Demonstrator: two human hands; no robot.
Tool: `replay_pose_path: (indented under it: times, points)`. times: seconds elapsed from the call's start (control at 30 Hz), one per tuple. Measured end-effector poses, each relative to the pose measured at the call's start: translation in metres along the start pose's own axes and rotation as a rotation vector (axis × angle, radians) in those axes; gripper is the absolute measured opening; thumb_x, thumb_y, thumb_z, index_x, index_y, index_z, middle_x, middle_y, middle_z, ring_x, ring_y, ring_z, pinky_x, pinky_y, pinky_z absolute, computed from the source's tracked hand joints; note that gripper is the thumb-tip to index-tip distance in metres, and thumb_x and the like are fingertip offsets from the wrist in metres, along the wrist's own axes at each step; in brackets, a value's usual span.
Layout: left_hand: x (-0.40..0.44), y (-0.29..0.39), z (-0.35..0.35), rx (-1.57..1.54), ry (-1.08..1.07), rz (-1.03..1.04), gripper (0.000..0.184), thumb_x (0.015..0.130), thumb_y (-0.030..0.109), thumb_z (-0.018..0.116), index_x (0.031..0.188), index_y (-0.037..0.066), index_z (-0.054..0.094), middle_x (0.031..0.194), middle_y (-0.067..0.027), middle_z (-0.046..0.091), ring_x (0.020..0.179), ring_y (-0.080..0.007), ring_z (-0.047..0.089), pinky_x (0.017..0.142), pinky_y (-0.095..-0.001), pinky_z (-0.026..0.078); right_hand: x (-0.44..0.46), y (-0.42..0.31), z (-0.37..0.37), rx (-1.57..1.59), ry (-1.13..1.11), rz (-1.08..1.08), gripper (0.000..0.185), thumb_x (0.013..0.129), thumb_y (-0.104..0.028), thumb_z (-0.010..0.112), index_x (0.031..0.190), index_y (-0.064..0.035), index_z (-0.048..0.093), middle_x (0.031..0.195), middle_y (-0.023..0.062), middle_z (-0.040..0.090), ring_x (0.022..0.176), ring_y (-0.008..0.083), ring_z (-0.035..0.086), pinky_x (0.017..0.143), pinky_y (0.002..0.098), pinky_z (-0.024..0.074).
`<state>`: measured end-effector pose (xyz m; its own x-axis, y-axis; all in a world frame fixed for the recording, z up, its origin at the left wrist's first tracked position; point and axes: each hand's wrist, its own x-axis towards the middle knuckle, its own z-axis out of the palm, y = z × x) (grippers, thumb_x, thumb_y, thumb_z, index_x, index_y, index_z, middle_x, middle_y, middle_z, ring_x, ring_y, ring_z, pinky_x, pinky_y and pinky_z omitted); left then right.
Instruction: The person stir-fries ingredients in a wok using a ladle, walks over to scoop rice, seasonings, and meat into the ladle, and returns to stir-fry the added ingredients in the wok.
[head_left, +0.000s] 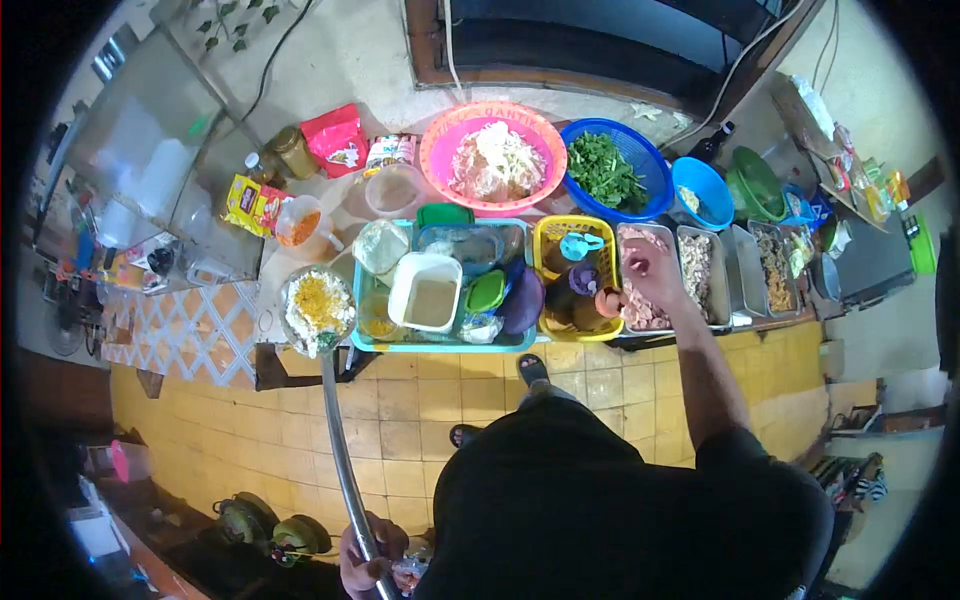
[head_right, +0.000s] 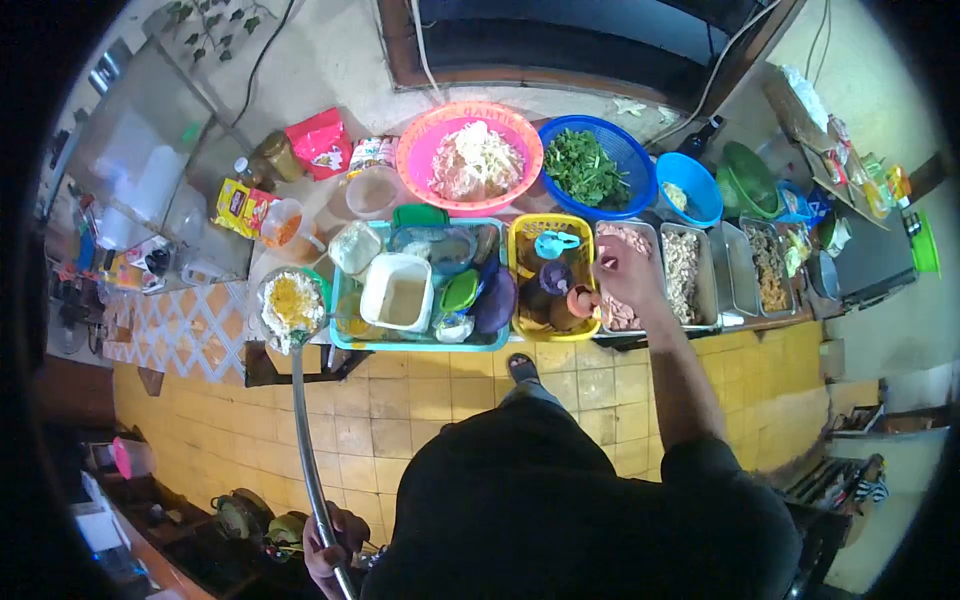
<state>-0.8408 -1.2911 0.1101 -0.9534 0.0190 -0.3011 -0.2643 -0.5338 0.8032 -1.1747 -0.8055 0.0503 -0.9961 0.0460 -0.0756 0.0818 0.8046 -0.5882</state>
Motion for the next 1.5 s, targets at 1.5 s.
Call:
replay_pose_path:
  times: [1.5]
  points:
    - [0.144, -0.020, 0.095, 0.324, -0.510, -0.357, 0.035, 0.072, 0.023, 0.072, 0.093, 0.000, 0.056, 0.080, -0.0069, 0.060, 0.075, -0.0162, 0.058, 0.069, -0.0290, 0.048, 0.078, -0.109, -0.107, -0.819, 0.634, -0.701, 0.043, 0.075, -0.016, 0.066, 0.117, -0.0113, 0.059, 0.112, 0.0088, 0.059, 0.109, 0.0278, 0.053, 0.090, 0.0469, 0.0410]
